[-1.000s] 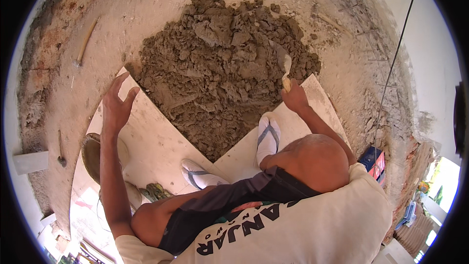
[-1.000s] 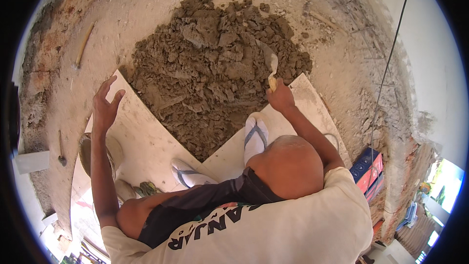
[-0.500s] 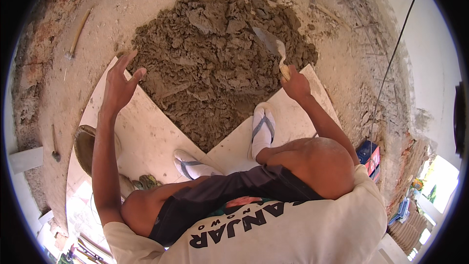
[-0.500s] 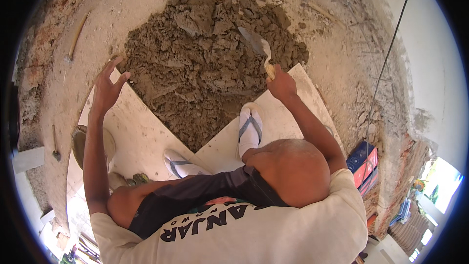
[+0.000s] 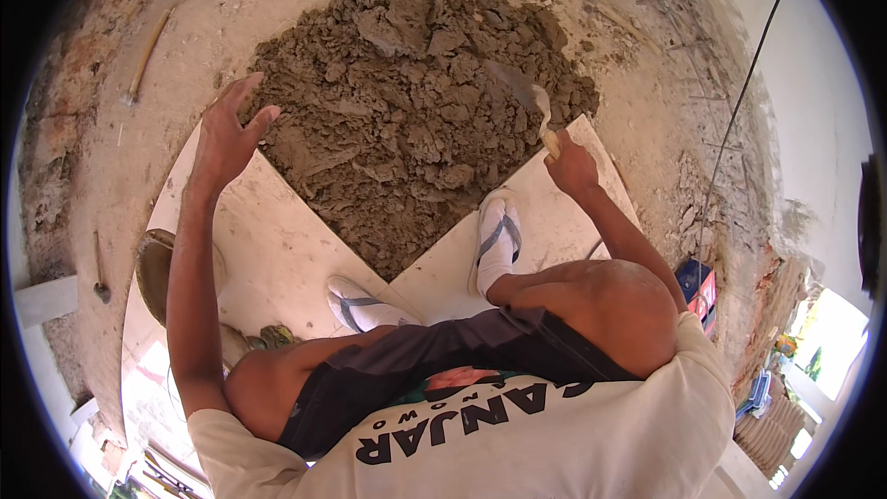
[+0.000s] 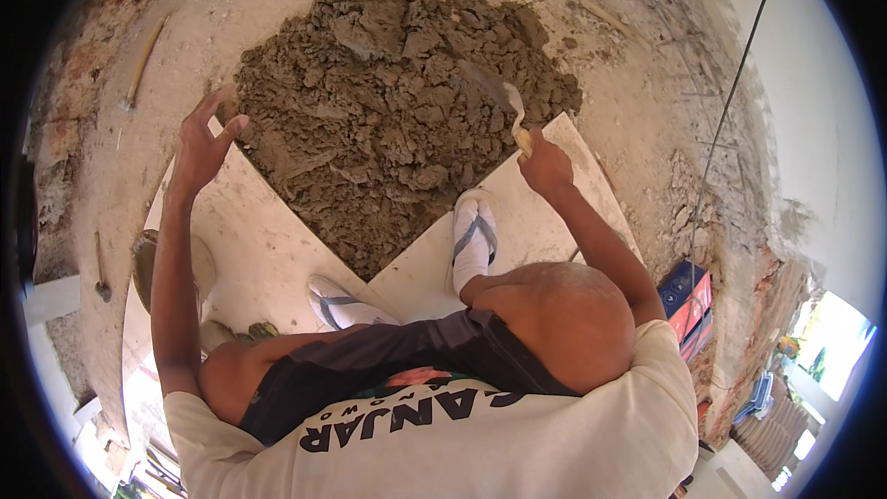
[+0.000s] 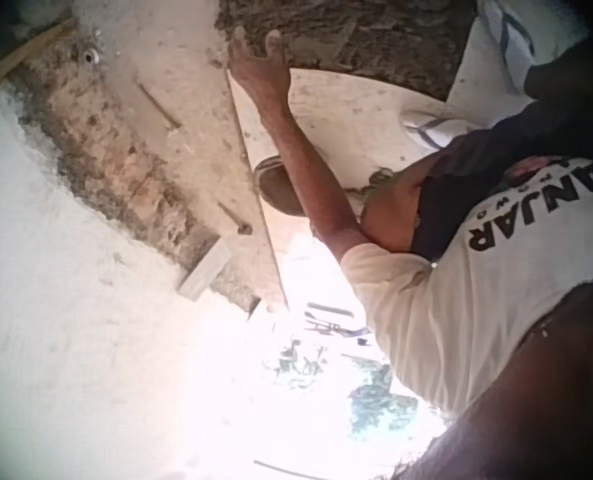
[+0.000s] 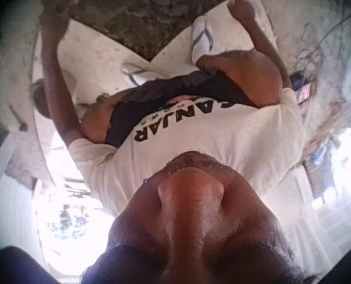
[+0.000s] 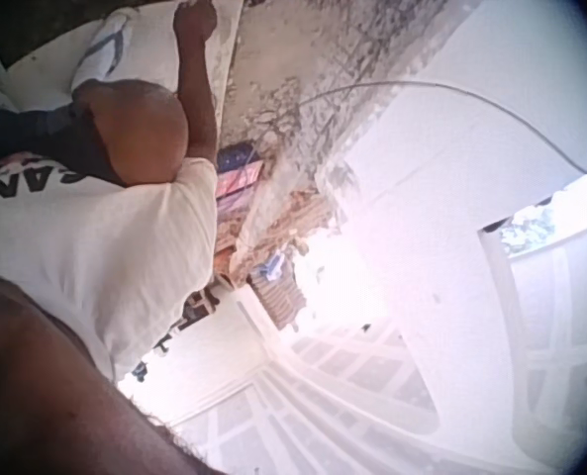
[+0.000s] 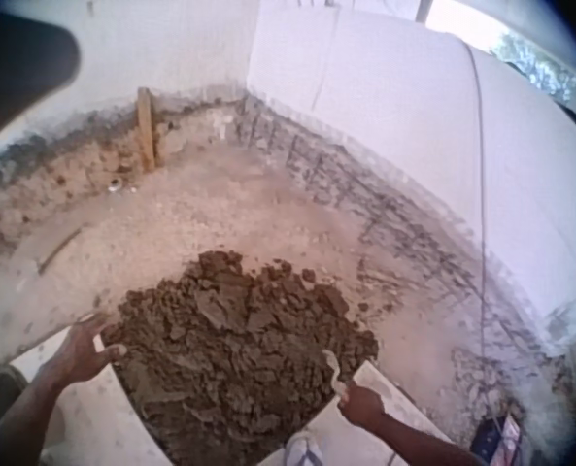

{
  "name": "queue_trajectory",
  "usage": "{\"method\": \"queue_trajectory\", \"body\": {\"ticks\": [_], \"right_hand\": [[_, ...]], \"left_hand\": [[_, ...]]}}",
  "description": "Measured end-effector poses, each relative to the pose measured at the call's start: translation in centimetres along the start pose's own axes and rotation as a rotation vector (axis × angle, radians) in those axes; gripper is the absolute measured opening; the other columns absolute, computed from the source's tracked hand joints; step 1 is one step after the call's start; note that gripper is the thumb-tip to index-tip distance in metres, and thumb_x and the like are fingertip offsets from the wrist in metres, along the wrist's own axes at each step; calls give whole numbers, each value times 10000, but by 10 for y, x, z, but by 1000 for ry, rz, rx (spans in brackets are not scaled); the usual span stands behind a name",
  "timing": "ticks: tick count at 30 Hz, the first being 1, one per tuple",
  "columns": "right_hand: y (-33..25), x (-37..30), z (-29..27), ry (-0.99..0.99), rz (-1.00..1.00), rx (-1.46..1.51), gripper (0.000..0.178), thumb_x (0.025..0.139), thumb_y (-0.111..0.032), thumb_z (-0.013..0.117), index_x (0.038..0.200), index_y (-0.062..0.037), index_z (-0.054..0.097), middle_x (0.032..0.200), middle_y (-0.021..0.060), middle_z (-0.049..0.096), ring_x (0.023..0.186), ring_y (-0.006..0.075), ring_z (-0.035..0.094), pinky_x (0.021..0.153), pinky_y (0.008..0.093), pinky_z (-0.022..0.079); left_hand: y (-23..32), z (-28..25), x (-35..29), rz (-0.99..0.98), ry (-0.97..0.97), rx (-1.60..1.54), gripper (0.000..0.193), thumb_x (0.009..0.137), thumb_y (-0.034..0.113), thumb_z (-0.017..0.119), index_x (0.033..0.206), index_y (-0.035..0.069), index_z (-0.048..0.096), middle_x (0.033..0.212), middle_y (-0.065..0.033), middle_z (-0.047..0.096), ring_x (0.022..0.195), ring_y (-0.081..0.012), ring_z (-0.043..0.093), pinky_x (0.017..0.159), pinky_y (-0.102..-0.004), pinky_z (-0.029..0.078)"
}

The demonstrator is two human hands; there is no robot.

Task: The person pours wet mortar from a bucket onto the floor and spreads it evenly using a trowel.

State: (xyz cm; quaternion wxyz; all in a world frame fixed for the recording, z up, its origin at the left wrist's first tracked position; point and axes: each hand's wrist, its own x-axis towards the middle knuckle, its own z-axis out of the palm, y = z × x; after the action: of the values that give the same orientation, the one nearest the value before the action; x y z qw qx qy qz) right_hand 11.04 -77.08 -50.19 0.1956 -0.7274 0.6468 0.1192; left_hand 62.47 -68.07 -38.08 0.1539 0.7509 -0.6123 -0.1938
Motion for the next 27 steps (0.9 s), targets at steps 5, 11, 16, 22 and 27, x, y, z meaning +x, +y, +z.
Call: {"method": "queue_trajectory", "body": {"ticks": [5, 11, 16, 22, 27], "right_hand": [[9, -29, 33, -148, -28, -2, 414, 851, -216, 660, 1181, -62, 462, 913, 280, 684, 875, 464, 674, 782, 560, 533], [-10, -73, 39, -382, -259, -117, 424, 840, -248, 674, 1199, -100, 503, 933, 214, 699, 883, 420, 683, 785, 529, 535], [-22, -28, 16, -233, -275, -59, 443, 867, -303, 673, 1211, -76, 510, 935, 240, 696, 882, 437, 680, 785, 528, 536], [-92, 50, -25, -129, -270, 96, 513, 984, -447, 553, 1247, -15, 467, 957, 260, 683, 905, 439, 675, 797, 535, 531], [-111, 106, -27, -135, -252, 11, 589, 1023, -532, 435, 1284, -5, 465, 968, 241, 686, 908, 412, 683, 778, 531, 532]], "left_hand": [[-9, 4, -2, 36, 3, 14, 582, 937, 319, 694, 1417, 37, 523, 1428, -235, 535, 1357, -376, 486, 1135, -459, 383], [-15, 9, -2, 23, 15, -13, 590, 934, 326, 695, 1421, 42, 523, 1426, -217, 545, 1356, -361, 494, 1140, -457, 377], [-13, 11, -3, 13, 3, -11, 591, 934, 326, 695, 1421, 39, 522, 1432, -223, 538, 1365, -366, 482, 1150, -457, 363], [-12, 11, -3, 4, -18, -2, 603, 937, 332, 696, 1421, 25, 510, 1450, -242, 512, 1385, -385, 452, 1156, -455, 356], [-9, 14, -4, 8, -5, -52, 598, 932, 322, 705, 1410, 16, 518, 1441, -245, 520, 1372, -385, 467, 1146, -455, 370]]}}
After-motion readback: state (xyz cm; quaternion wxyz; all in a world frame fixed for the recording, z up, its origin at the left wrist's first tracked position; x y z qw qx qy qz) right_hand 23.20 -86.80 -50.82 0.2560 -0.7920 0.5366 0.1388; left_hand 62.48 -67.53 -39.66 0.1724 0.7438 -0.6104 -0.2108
